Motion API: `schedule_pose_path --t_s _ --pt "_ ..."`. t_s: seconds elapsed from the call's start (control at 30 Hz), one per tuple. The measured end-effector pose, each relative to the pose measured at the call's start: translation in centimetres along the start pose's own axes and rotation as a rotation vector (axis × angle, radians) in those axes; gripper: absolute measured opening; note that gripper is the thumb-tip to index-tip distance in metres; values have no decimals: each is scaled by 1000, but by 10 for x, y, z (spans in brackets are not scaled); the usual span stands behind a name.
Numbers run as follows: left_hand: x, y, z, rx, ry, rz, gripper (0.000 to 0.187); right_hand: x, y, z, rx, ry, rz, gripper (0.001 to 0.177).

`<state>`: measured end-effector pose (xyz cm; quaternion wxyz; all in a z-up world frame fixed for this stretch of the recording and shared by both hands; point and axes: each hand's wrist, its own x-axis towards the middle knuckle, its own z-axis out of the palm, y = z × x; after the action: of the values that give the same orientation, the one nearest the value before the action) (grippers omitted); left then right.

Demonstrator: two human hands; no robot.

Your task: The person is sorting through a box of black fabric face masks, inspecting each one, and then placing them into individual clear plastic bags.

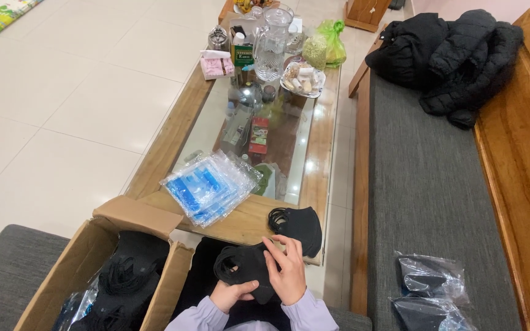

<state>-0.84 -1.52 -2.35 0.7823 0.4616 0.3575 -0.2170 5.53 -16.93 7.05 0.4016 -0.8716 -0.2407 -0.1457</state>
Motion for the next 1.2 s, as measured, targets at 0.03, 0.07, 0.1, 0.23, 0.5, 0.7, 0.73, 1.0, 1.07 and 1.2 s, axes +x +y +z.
schedule_pose_path --t_s 0.03,0.07,0.1,0.23,0.5,0.7,0.73,1.0,1.07,1.2 --pt "-1 0 0 1 -3 4 58 -1 3 1 -5 -2 -3 33" --pt "-1 0 0 1 -5 8 58 -3 5 2 -9 -5 -8 35" --pt "0 -1 0 -1 -5 8 58 -4 6 3 -9 -7 -9 35" --pt "12 -11 -6 23 -16 24 59 -3 3 3 -13 19 5 28" --pt "-13 14 3 30 58 19 46 -10 -6 3 245 -7 267 16" --pt "2 9 -3 -181 155 112 40 -33 4 20 241 -87 288 26" --pt "-5 16 -1 -213 183 109 36 -35 0 20 229 -102 239 23" --pt "-13 17 3 -296 155 71 35 -36 0 20 165 -50 121 18" --pt "-10 14 2 -226 128 77 44 -38 5 20 147 -160 372 24" --pt "-13 19 4 -197 132 70 48 -37 21 21 192 -216 525 23"
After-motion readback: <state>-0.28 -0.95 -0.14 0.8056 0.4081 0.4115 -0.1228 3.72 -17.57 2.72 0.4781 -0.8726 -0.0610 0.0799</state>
